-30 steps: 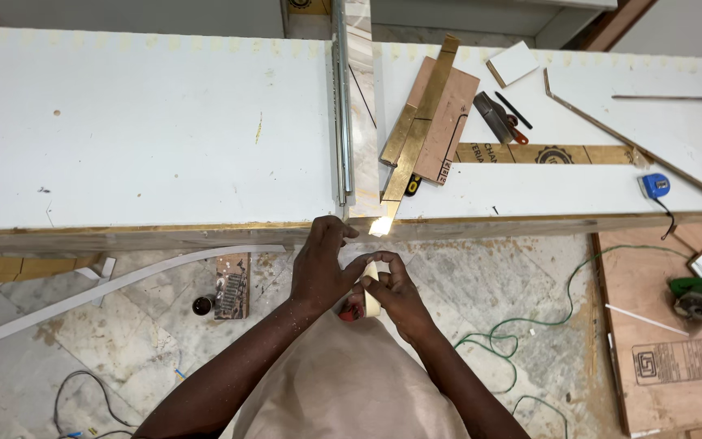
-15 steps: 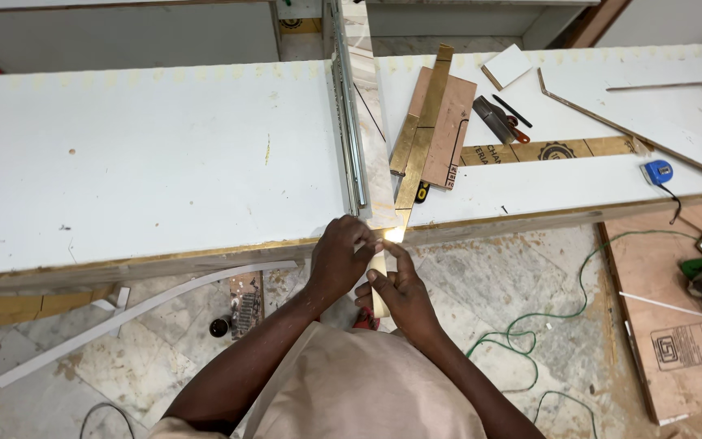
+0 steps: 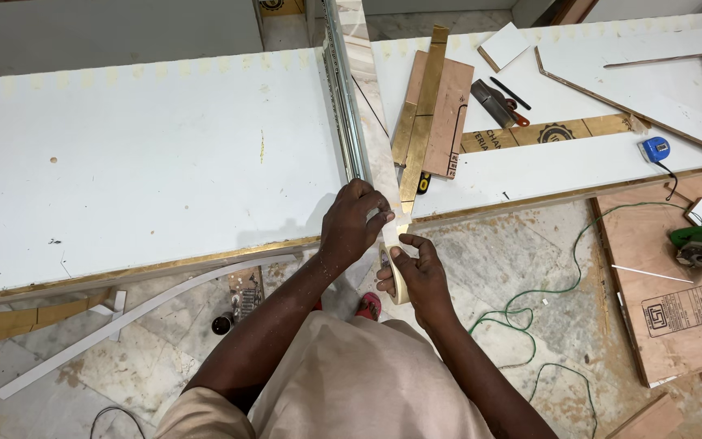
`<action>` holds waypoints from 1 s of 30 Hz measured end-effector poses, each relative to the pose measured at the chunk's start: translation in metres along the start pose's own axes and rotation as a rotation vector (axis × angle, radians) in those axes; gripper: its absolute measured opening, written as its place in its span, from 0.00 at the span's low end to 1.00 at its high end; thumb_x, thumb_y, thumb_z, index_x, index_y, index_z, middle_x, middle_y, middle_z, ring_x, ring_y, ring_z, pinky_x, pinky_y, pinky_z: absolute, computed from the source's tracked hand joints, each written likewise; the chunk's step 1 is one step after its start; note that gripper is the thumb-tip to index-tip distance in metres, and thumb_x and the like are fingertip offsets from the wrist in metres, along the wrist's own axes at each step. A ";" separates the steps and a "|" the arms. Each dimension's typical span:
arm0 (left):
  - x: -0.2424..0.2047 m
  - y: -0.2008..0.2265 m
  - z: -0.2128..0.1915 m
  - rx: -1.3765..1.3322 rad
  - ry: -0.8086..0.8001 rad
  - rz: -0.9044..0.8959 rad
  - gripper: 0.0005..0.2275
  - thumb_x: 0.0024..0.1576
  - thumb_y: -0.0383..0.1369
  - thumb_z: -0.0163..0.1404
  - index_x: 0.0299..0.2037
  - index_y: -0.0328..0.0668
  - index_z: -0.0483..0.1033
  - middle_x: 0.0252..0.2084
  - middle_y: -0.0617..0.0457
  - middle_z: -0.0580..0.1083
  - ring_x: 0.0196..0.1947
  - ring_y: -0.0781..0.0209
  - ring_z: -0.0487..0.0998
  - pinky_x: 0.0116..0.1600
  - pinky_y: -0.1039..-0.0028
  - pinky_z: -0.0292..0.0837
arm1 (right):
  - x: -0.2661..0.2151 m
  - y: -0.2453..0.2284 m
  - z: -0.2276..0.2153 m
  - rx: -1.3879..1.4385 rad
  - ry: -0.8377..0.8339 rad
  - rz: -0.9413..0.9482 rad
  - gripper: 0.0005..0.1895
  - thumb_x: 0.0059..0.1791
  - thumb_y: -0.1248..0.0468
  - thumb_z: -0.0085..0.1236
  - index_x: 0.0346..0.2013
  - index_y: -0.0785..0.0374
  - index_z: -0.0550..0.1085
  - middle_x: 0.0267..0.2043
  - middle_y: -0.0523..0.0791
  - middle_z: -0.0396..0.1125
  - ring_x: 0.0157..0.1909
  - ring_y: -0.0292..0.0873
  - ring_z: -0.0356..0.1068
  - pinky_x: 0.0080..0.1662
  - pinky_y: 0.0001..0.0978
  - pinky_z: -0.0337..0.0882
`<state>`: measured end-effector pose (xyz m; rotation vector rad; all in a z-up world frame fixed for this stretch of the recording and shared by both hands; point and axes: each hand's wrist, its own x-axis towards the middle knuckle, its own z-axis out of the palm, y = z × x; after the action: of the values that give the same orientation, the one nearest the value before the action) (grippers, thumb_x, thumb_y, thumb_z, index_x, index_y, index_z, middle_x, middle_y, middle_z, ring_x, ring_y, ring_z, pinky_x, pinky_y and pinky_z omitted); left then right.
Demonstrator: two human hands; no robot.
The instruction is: The person applies masking tape along the edge of a white cabinet door. They hold the tape roll in one hand and smooth the tape onto the surface with the other, working along the length of the door.
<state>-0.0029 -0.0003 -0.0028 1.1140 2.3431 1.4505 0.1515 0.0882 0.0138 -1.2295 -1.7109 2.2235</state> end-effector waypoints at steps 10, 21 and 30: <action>0.001 0.000 -0.002 -0.004 -0.029 -0.014 0.08 0.53 0.35 0.63 0.35 0.45 0.78 0.39 0.55 0.68 0.44 0.57 0.74 0.45 0.64 0.72 | 0.001 0.002 0.000 0.018 -0.005 0.022 0.23 0.53 0.59 0.53 0.60 0.66 0.62 0.28 0.53 0.73 0.24 0.43 0.74 0.29 0.34 0.74; 0.001 0.000 -0.005 0.002 -0.021 0.005 0.08 0.52 0.34 0.64 0.34 0.45 0.78 0.38 0.56 0.70 0.42 0.60 0.76 0.44 0.67 0.73 | 0.003 0.008 0.001 0.048 -0.033 0.033 0.25 0.53 0.57 0.55 0.59 0.65 0.62 0.28 0.52 0.72 0.24 0.43 0.74 0.29 0.34 0.74; 0.006 0.004 -0.012 -0.025 -0.093 -0.052 0.15 0.50 0.33 0.64 0.44 0.47 0.74 0.39 0.55 0.69 0.44 0.59 0.74 0.47 0.65 0.72 | 0.005 0.010 0.000 0.030 -0.041 0.033 0.23 0.53 0.58 0.54 0.59 0.64 0.62 0.28 0.52 0.73 0.25 0.43 0.75 0.29 0.34 0.75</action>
<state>-0.0113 -0.0040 0.0077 1.0812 2.2677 1.3760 0.1519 0.0869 0.0032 -1.2229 -1.6773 2.3000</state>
